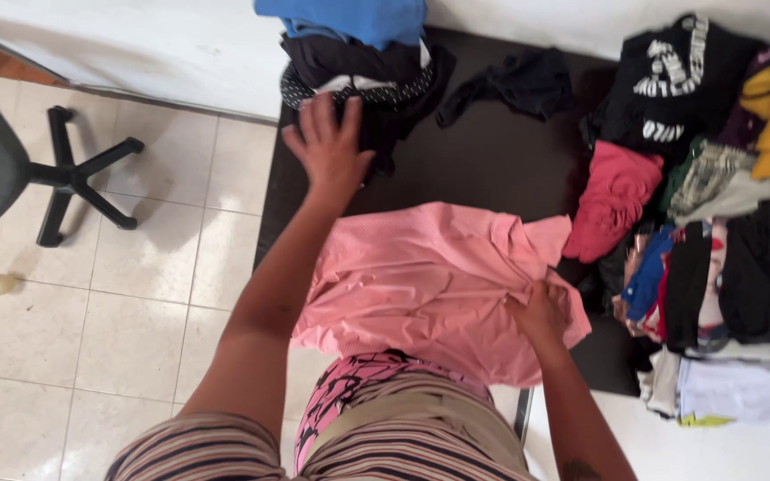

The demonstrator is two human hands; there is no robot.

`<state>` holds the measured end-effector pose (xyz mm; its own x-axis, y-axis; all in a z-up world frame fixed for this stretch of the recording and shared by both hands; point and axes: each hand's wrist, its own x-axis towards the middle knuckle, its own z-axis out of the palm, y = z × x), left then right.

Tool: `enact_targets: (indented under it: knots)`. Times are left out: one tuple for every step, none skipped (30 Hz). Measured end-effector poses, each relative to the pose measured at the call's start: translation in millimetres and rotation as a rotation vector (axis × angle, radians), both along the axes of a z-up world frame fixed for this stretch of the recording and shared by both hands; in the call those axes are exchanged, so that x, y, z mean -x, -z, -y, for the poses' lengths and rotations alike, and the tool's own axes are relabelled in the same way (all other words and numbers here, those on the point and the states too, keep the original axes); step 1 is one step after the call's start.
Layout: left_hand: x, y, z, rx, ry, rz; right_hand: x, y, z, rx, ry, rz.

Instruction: The person folds several garments on a table, including a white t-shirt, a black t-shirt with a graphic, a pink top, a light pink top, and a black top. Each item is smoothed, folded into a compact rectangle, and placed on a growing stack on the right side of the table.

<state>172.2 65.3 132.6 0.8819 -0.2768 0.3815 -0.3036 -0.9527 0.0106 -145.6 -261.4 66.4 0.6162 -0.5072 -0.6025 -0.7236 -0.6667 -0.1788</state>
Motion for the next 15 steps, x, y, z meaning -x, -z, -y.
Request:
enact_targets:
  knots:
    - [11.3, -3.2, -16.2, -0.023, -0.049, -0.059, 0.8, 5.5, 2.6, 0.001, -0.009, 0.011]
    - [10.7, 4.1, -23.6, -0.025, -0.038, -0.067, 0.9, 3.9, 3.0, 0.0, 0.002, 0.002]
    - [10.1, 11.1, -31.5, -0.029, -0.017, -0.105, 1.2, 2.0, 2.8, -0.009, -0.006, 0.021]
    - [8.8, 17.8, -40.8, -0.035, 0.003, -0.141, 0.0, 0.9, 1.9, -0.018, -0.015, 0.042]
    - [-4.3, 35.5, -43.4, -0.038, 0.012, -0.148, 5.1, 13.1, 4.4, -0.02, -0.006, 0.035]
    - [-17.8, 53.3, -46.0, -0.096, 0.035, -0.088, 8.7, 25.3, 7.5, 0.045, -0.044, 0.131]
    - [-31.1, 71.0, -48.7, -0.153, 0.058, -0.028, 12.6, 37.4, 10.2, 0.111, -0.082, 0.226]
    - [-37.9, 77.2, -47.1, -0.155, 0.064, -0.032, 10.5, 33.8, 8.7, 0.109, -0.076, 0.221]
    - [-44.3, 83.4, -45.4, -0.155, 0.044, -0.033, 8.7, 30.1, 7.2, 0.103, -0.062, 0.219]
    - [-50.1, 89.9, -43.0, -0.153, 0.022, -0.033, 7.0, 26.4, 6.8, 0.097, -0.049, 0.218]
    - [-48.0, 87.0, -42.2, -0.154, 0.028, -0.038, 5.8, 21.0, 5.0, 0.096, -0.044, 0.213]
    - [-45.9, 83.5, -42.4, -0.177, 0.01, -0.085, 3.8, 15.5, 3.3, 0.079, -0.026, 0.198]
    - [-43.3, 79.7, -42.7, -0.2, -0.008, -0.131, 2.1, 9.8, 1.4, 0.061, -0.007, 0.184]
    - [-32.5, 70.0, -44.1, -0.203, -0.007, -0.132, -0.5, 3.3, 1.1, 0.058, -0.005, 0.183]
    - [-21.6, 60.0, -45.7, -0.106, 0.019, -0.097, -2.9, -3.4, 0.8, 0.044, -0.022, 0.1]
